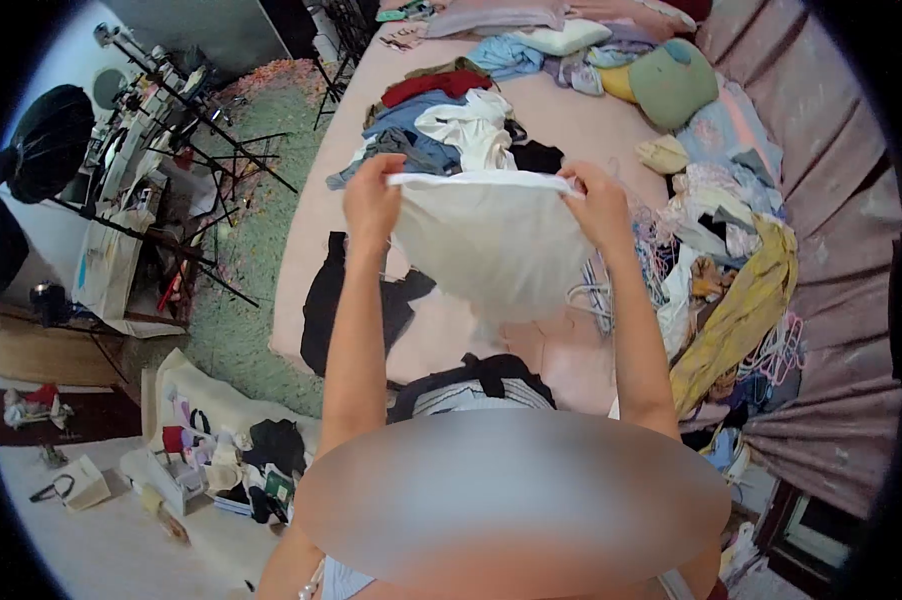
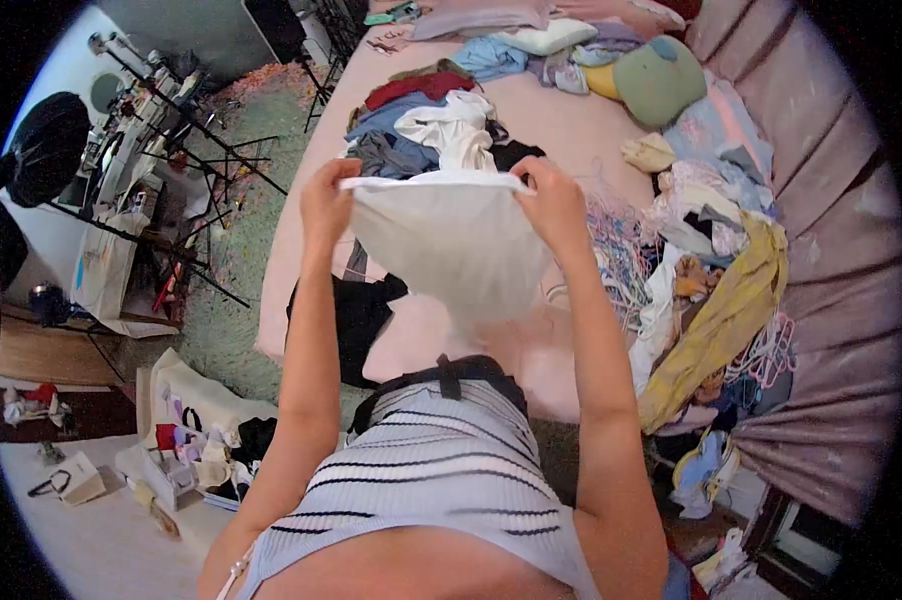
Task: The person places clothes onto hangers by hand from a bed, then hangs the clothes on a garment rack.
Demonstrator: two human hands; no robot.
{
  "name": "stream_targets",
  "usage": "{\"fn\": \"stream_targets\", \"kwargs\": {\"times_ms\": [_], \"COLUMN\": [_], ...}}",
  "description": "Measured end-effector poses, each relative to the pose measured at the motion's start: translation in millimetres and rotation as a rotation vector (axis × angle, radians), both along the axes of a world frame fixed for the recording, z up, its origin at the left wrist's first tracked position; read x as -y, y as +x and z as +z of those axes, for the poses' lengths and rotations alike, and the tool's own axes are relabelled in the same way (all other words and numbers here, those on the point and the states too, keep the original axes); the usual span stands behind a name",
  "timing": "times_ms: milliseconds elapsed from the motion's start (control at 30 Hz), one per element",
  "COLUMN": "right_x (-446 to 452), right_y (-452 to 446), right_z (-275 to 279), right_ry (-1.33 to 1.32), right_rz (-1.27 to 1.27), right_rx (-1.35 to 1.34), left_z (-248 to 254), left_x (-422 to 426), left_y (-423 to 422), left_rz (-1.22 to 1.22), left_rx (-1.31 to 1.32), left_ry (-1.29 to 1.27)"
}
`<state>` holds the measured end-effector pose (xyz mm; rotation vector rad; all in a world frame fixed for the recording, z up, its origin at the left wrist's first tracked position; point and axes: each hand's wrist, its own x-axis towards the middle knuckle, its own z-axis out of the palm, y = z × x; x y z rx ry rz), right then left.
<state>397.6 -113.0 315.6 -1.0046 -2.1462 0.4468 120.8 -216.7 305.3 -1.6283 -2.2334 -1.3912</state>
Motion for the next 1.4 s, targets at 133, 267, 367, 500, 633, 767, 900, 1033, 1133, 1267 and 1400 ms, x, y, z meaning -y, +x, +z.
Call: {"fn": "stream_targets", "kwargs": {"times_ms": [133, 267, 367, 500, 633, 767, 900, 1033, 1133, 1267, 1400], "right_x": [-19, -34, -36, -27, 32, 102, 138, 150, 145, 119, 80], "right_y": [12, 24, 36, 86, 124, 138, 111, 88, 81, 83, 80], "right_z": [-33, -79, -139, -286, -392, -498, -486, -493, -482, -475, -488], "right_ry": [-0.105, -0.27, -0.624, -0.814, -1.173, -1.3, -1.356, -1.458, -1.388, -1.195, -1.119], "right_rz": [-0.118, -0.101, 0.11, -0.287, -0.512, -0.342, -0.557, -0.688, -0.588, -0.92, -0.909], "right_rx": [-0.021, -0.036, -0.171, -0.211, 0.245, 0.345, 0.257, 0.17, 0.335, 0.02, -0.306], "left_z": [-14, -10, -28, -46, -67, -49, -46, -70, -81, -86, -88], "left_x": [5, 22, 28, 49, 64, 63, 54, 50, 48, 50, 44], "left_y": [-33, -34, -34, -60, -81, -79, -79, -73, -67, -63, -54], "left_rz": [-0.02, 0.035, 0.054, 0.168, 0.215, 0.172, 0.179, 0.257, 0.237, 0.149, 0.181], "left_rx": [0.156, 0.508, 0.999, 1.122, 1.153, 1.129, 1.078, 1.117, 1.139, 1.149, 1.19], "left_ry": [-0.129, -0.213, 0.028, -0.022, 0.019, 0.148, 0.085, 0.076, 0.019, -0.02, -0.041]}}
